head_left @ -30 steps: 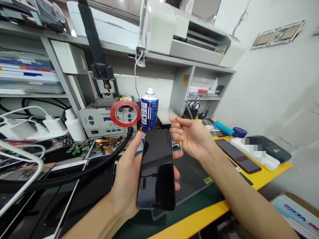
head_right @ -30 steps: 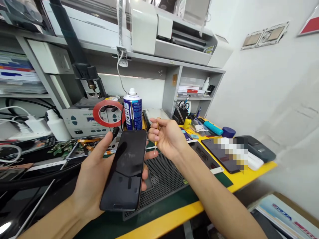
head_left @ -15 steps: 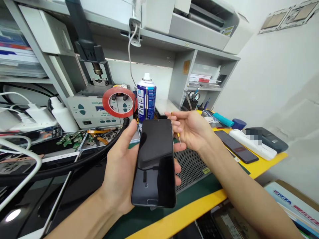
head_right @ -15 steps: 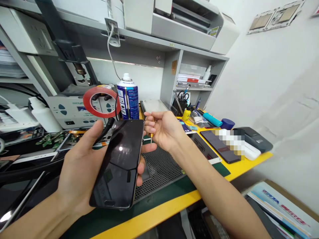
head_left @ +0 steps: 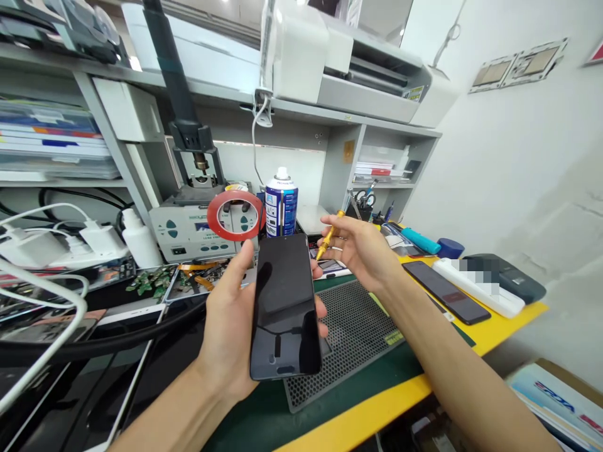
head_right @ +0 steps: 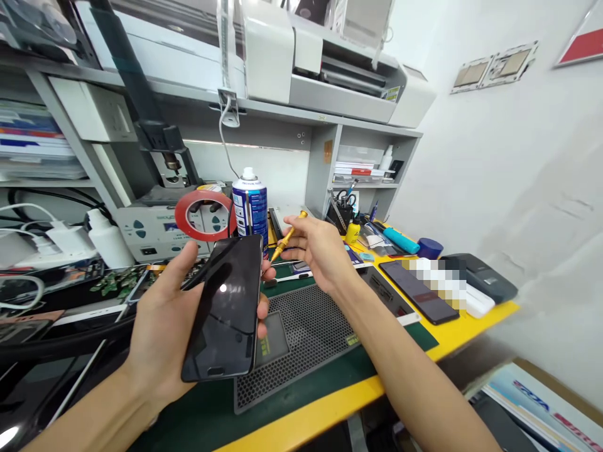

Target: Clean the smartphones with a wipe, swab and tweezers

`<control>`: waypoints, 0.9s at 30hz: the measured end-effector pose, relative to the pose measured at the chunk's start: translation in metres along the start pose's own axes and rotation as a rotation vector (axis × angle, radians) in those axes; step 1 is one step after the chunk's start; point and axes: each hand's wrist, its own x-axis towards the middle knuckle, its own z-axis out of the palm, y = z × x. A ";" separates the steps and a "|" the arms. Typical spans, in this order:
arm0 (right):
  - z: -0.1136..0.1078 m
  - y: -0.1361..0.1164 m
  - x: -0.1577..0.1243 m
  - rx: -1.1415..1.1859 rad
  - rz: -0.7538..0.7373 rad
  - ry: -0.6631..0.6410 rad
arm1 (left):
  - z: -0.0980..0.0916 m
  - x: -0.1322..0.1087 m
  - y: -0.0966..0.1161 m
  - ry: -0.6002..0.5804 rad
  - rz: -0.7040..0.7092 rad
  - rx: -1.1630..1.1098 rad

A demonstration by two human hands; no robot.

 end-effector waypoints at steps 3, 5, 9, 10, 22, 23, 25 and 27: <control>-0.001 0.002 0.001 -0.155 -0.019 -0.069 | -0.001 -0.001 0.003 0.001 0.045 0.002; -0.001 0.002 0.000 -0.218 0.011 -0.129 | -0.003 -0.001 0.004 -0.011 0.061 0.010; 0.000 -0.003 -0.004 -0.213 0.025 -0.205 | -0.007 0.000 0.004 -0.008 0.064 0.020; 0.000 -0.004 -0.005 -0.204 0.023 -0.223 | -0.007 0.000 0.004 -0.005 0.062 0.023; -0.004 -0.011 -0.006 -0.150 -0.251 -0.027 | -0.006 0.006 -0.005 0.123 0.007 0.008; -0.003 -0.010 -0.006 -0.159 -0.268 -0.021 | -0.008 0.008 -0.007 0.136 -0.017 0.010; -0.002 -0.007 -0.006 -0.177 -0.299 -0.015 | -0.012 0.010 -0.009 0.154 -0.049 0.008; -0.001 -0.005 -0.006 -0.202 -0.328 -0.007 | -0.014 0.011 -0.009 0.164 -0.053 0.004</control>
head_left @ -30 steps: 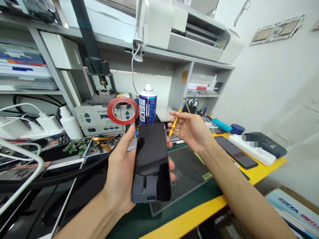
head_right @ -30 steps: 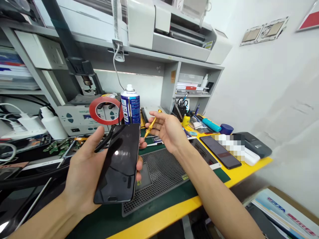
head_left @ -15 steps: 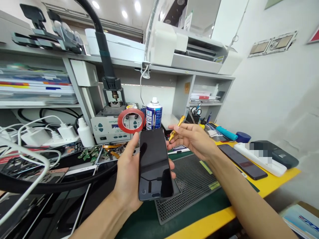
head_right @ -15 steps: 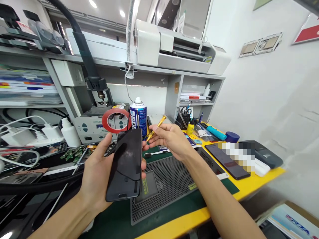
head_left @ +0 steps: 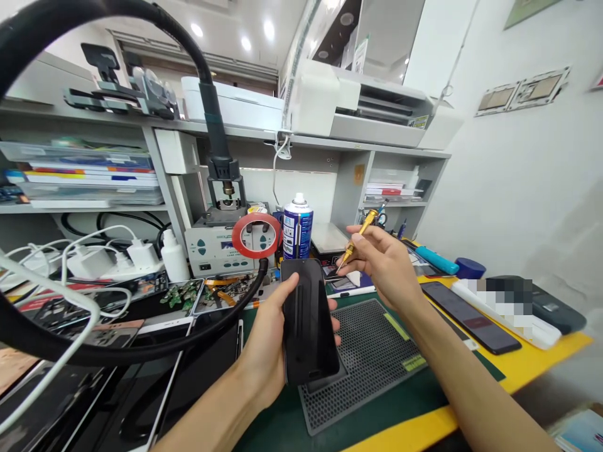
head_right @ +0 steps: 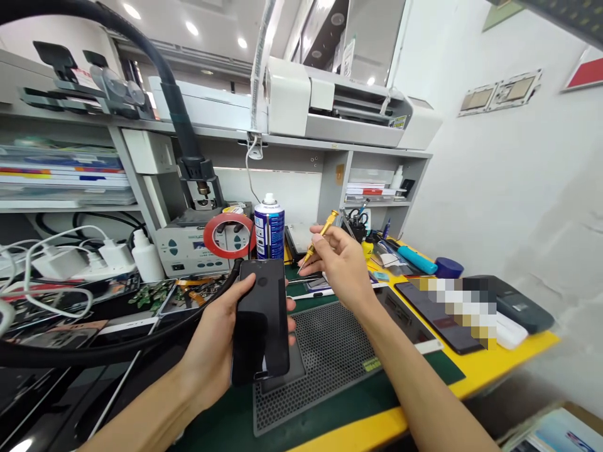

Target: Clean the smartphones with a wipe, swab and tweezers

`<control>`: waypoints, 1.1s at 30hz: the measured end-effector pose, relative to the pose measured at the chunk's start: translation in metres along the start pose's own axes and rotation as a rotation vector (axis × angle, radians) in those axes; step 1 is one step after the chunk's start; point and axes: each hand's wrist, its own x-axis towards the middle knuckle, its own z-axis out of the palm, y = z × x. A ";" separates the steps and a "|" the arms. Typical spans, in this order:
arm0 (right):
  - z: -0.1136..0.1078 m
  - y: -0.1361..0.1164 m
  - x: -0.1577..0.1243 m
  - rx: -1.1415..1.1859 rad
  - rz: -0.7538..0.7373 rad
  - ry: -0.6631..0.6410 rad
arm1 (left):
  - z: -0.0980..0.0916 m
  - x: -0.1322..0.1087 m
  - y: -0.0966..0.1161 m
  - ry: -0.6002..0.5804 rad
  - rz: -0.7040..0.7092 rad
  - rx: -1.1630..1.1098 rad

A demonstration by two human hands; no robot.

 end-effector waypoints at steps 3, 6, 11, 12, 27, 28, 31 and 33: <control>0.000 0.003 0.001 -0.049 -0.001 0.000 | -0.001 0.000 0.000 0.009 -0.001 0.005; 0.001 0.004 0.001 -0.068 0.028 -0.002 | 0.000 -0.001 0.000 0.020 0.007 0.005; 0.000 0.002 0.001 -0.043 0.038 0.038 | 0.003 -0.002 0.001 0.041 0.033 0.021; -0.001 0.002 0.001 -0.032 0.029 0.045 | 0.004 -0.003 0.001 0.046 0.035 0.029; -0.012 0.018 0.019 0.300 0.365 -0.042 | 0.024 -0.009 0.002 0.211 0.159 0.079; -0.013 0.019 0.018 0.239 0.322 -0.013 | 0.024 -0.009 0.001 0.213 0.158 0.080; -0.026 0.018 0.019 -0.004 0.222 0.084 | 0.024 -0.008 0.001 0.221 0.137 0.057; -0.044 0.012 0.024 -0.235 0.219 0.135 | 0.023 -0.008 0.001 0.203 0.117 0.033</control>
